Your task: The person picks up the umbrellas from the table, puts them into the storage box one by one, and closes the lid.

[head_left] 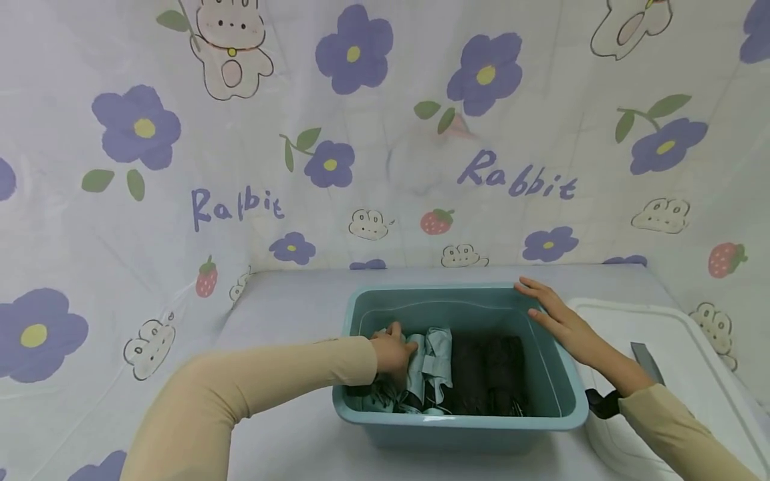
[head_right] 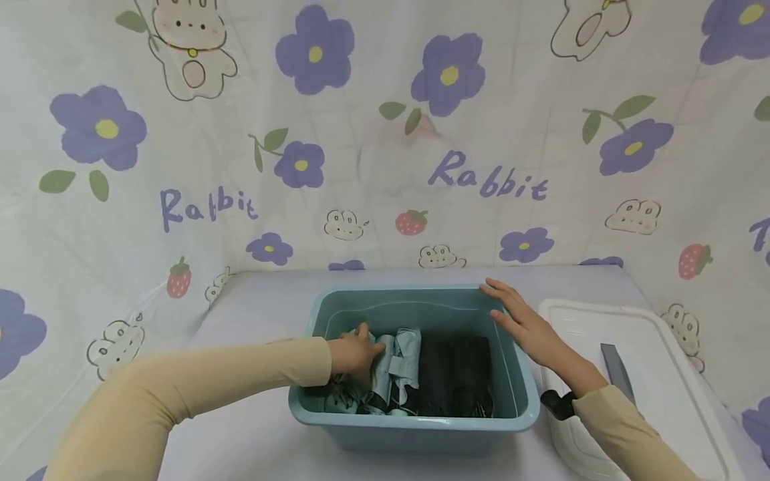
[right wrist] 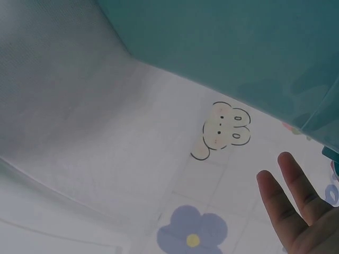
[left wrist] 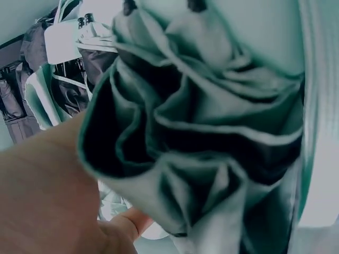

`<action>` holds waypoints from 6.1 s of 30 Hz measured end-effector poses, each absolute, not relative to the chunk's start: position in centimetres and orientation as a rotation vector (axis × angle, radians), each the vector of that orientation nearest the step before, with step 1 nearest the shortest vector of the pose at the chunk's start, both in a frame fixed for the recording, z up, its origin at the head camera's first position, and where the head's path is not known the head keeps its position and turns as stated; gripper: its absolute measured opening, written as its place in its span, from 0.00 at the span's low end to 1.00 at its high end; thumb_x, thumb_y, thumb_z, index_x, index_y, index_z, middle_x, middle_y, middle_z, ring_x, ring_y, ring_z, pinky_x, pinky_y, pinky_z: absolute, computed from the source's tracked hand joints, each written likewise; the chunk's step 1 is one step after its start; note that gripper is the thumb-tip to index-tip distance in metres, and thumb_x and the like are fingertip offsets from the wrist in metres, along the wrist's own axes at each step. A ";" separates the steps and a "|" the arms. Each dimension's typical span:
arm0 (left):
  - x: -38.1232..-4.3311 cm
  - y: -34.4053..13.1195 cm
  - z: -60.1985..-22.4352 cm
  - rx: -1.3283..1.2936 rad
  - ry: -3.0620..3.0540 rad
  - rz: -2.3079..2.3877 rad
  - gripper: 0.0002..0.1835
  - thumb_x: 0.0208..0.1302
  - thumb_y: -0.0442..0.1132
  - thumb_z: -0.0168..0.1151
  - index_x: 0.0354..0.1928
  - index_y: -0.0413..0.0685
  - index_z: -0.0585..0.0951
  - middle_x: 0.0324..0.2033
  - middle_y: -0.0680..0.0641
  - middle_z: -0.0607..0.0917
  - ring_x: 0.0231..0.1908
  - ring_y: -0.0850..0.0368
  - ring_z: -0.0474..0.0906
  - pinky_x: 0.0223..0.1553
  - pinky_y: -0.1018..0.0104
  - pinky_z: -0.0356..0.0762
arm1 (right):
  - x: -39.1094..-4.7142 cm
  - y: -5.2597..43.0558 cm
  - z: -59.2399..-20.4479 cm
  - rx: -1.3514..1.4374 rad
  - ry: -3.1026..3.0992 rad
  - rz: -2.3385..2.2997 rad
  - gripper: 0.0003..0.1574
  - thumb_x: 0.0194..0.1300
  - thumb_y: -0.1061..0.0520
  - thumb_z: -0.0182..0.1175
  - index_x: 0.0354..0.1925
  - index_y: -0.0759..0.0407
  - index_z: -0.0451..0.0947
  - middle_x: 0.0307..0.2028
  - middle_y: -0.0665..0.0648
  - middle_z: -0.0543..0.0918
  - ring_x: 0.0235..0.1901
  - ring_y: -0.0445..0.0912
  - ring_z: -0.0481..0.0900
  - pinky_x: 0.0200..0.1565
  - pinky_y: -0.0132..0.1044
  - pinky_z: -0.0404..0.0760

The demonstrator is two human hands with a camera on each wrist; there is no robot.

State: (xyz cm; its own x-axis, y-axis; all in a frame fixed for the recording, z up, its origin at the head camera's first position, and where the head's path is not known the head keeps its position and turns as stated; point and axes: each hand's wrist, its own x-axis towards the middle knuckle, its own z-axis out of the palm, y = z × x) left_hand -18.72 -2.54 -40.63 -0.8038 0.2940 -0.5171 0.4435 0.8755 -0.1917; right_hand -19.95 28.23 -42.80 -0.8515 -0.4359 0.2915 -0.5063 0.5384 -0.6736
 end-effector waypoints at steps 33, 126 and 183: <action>-22.5 -6.7 -35.2 0.698 2.489 -0.045 0.22 0.62 0.56 0.58 0.55 0.59 0.73 0.54 0.46 0.75 0.43 0.53 0.77 0.38 0.60 0.76 | -19.9 28.2 -43.1 0.841 -2.675 1.222 0.30 0.72 0.60 0.43 0.70 0.56 0.53 0.71 0.62 0.48 0.68 0.65 0.45 0.56 0.71 0.49; -18.3 -15.2 -43.8 1.030 2.747 1.516 0.28 0.70 0.38 0.46 0.70 0.44 0.57 0.71 0.43 0.50 0.70 0.41 0.45 0.62 0.33 0.47 | -18.3 44.0 -49.9 -0.114 -3.174 0.405 0.37 0.50 0.57 0.63 0.48 0.86 0.63 0.36 0.81 0.70 0.35 0.67 0.72 0.35 0.56 0.74; -18.1 -15.5 -44.3 1.041 2.688 1.582 0.28 0.69 0.33 0.45 0.70 0.41 0.55 0.72 0.43 0.48 0.70 0.42 0.42 0.63 0.35 0.45 | -19.4 37.7 -35.5 0.759 -2.716 0.437 0.33 0.51 0.65 0.67 0.57 0.56 0.74 0.40 0.56 0.77 0.28 0.28 0.68 0.22 0.28 0.71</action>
